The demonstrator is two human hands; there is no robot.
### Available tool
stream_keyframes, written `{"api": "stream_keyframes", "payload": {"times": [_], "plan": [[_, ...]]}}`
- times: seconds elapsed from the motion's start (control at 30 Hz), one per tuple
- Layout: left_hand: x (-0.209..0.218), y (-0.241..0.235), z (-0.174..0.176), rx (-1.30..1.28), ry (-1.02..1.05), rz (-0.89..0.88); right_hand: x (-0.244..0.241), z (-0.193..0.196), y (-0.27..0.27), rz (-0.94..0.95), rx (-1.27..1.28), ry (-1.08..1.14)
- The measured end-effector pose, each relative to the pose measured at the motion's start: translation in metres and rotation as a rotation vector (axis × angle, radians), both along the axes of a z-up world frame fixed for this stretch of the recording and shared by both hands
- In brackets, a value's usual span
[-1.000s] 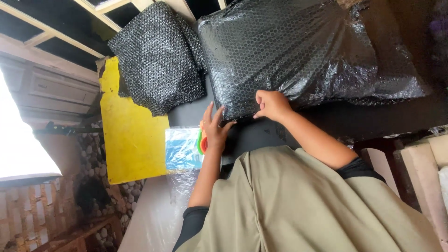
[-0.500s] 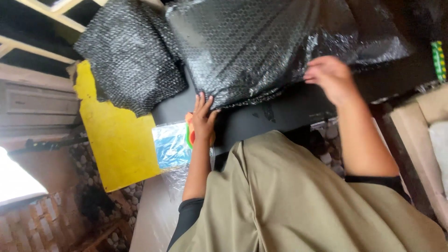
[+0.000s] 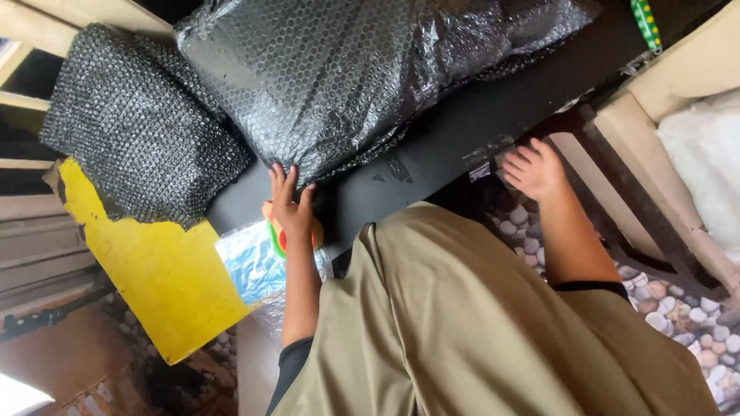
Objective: The person wraps a rectangular object in black bubble wrap, securing it with tape. They then use a feather duster to clean the wrapped package and a green reusable bag before placing the package inside the bag.
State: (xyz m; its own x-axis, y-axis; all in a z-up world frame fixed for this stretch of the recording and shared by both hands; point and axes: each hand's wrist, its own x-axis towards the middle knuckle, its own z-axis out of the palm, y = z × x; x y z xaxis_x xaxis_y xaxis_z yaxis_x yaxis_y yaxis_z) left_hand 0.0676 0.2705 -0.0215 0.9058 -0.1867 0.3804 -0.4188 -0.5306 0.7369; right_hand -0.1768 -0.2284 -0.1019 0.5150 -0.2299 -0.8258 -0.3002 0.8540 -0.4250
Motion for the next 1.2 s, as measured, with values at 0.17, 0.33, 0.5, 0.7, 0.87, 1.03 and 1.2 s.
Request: {"api": "stream_keyframes", "payload": {"times": [0.17,0.33,0.5,0.7,0.87,1.03,1.2], "plan": [[-0.001,0.000,0.003,-0.002,0.003,-0.005,0.010,-0.006,0.026,-0.001,-0.096,0.028],[-0.004,-0.003,0.009,-0.024,0.000,0.021,0.007,-0.004,0.016,0.109,-0.458,0.125],[-0.009,-0.010,0.029,-0.026,-0.010,0.027,0.046,0.087,0.047,0.761,-1.992,0.113],[-0.006,-0.003,0.022,0.064,-0.010,0.048,0.146,0.223,0.191,1.079,-1.942,-0.813],[-0.003,-0.003,0.017,0.026,-0.017,0.074,0.214,0.130,0.267,0.865,-2.302,-1.183],[-0.003,-0.003,0.016,-0.001,-0.030,0.089,0.260,0.114,0.286,0.484,-2.544,-1.327],[-0.004,-0.004,0.019,-0.040,-0.003,0.077,0.259,0.119,0.271,0.549,-2.535,-1.291]]}}
